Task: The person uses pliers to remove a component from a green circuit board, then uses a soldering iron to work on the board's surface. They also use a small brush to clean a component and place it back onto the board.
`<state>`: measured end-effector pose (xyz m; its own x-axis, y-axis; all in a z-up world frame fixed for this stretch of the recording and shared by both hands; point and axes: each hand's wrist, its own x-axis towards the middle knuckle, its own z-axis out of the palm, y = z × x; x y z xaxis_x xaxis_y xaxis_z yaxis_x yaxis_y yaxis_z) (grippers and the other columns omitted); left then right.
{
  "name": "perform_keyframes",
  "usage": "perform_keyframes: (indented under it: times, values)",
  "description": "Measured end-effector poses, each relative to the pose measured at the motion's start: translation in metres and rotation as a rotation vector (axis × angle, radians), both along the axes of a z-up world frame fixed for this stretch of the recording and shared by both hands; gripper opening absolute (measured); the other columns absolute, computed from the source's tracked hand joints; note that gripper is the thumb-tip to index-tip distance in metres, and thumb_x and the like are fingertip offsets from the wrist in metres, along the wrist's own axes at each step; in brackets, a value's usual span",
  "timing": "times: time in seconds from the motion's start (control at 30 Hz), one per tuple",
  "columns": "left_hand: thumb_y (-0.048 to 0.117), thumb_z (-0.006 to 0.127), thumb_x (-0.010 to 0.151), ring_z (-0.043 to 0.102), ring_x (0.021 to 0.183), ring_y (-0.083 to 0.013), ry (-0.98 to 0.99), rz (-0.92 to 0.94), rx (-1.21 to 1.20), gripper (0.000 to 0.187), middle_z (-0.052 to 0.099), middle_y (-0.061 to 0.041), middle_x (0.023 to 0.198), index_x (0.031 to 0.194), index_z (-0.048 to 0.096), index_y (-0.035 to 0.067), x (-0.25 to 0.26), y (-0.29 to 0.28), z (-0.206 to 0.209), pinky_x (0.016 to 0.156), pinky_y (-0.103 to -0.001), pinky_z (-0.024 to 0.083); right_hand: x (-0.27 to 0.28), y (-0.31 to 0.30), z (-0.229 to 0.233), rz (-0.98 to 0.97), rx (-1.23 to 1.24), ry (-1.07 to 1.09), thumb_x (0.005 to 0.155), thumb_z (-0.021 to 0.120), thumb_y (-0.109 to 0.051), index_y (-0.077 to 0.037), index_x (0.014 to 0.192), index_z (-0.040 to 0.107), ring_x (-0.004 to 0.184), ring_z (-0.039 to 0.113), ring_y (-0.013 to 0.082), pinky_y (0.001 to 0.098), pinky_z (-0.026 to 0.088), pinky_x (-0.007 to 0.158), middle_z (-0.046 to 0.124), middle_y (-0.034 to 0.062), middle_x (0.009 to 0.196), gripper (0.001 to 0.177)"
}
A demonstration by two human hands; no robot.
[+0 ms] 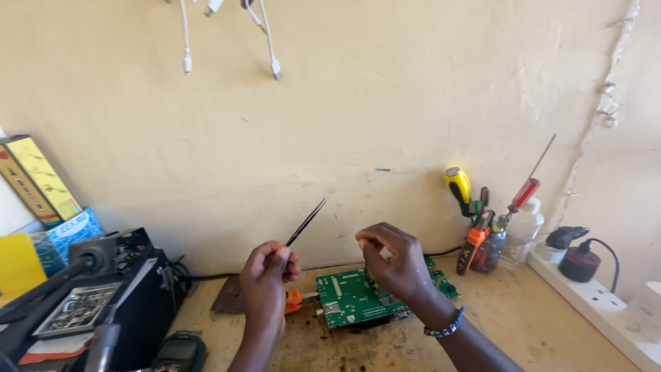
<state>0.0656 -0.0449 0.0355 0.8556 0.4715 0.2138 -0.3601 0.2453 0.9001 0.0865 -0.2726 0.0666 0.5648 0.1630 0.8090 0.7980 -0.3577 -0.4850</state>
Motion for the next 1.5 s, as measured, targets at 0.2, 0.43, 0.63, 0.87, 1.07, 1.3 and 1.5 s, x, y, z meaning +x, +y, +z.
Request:
perform_keyframes:
  times: [0.2,0.43,0.63,0.87,1.07,1.3,1.5]
  values:
    - [0.009,0.060,0.105,0.066,0.066,-0.0169,-0.165,0.031,0.226,0.010,0.079,-0.015,0.085,0.110,0.067,0.005,-0.009,0.005,-0.025,0.063,-0.029,0.054,-0.003,0.012,-0.006,-0.019,-0.017,-0.070,0.098,0.067,-0.009,-0.004,0.123,0.073,0.086,0.078,0.0185,0.0344,0.063,0.076,0.081,0.0087,0.111,0.026]
    - [0.018,0.057,0.107,0.073,0.067,-0.0149,-0.268,0.173,0.592,0.014,0.079,-0.005,0.085,0.112,0.067,0.010,-0.026,-0.009,-0.036,0.063,-0.032,0.063,-0.017,0.038,0.003,-0.001,-0.251,-0.377,0.098,0.058,0.007,0.000,0.137,0.064,0.093,0.076,0.0317,0.0409,0.063,0.071,0.074,0.0178,0.118,0.040]
    - [0.037,0.052,0.111,0.076,0.084,-0.0261,-0.431,0.279,0.795,0.031,0.079,-0.007,0.102,0.115,0.068,0.010,-0.028,-0.014,-0.040,0.079,-0.040,0.058,-0.005,0.047,-0.007,-0.206,-0.365,-0.525,0.100,0.072,-0.013,-0.004,0.116,0.072,0.080,0.073,0.0272,0.0404,0.059,0.071,0.077,0.0102,0.098,0.018]
    - [0.030,0.052,0.116,0.069,0.062,-0.0330,-0.581,0.285,1.080,0.027,0.072,-0.008,0.081,0.111,0.069,0.009,-0.047,-0.018,-0.031,0.054,-0.046,0.047,0.001,0.039,-0.009,-0.336,-0.108,-0.298,0.114,0.064,-0.014,-0.005,0.111,0.072,0.079,0.068,0.0249,0.0401,0.052,0.073,0.073,0.0092,0.095,0.012]
    - [0.033,0.047,0.113,0.067,0.062,-0.0214,-0.598,0.482,0.872,0.041,0.071,-0.007,0.078,0.099,0.074,0.006,-0.051,0.007,-0.006,0.055,-0.036,0.050,-0.014,0.033,-0.005,-0.236,-0.040,-0.162,0.114,0.061,-0.015,0.001,0.116,0.075,0.084,0.072,0.0232,0.0365,0.053,0.074,0.076,0.0121,0.100,0.021]
    - [0.039,0.061,0.100,0.076,0.102,-0.0252,0.298,0.361,0.615,0.028,0.080,-0.005,0.109,0.112,0.070,0.015,-0.012,0.078,0.038,0.085,-0.044,0.055,-0.021,0.029,-0.008,-0.185,0.125,0.095,0.109,0.063,-0.016,-0.002,0.115,0.075,0.083,0.073,0.0178,0.0301,0.056,0.062,0.077,0.0074,0.097,0.019]
    - [0.057,0.087,0.083,0.057,0.138,-0.0555,0.714,-0.010,0.926,0.098,0.057,-0.037,0.144,0.146,0.050,-0.009,0.014,0.095,0.024,0.113,-0.063,0.049,-0.017,0.034,-0.013,-0.264,0.248,0.096,0.106,0.073,-0.010,-0.007,0.115,0.080,0.079,0.079,0.0299,0.0430,0.062,0.063,0.079,0.0183,0.088,0.012]
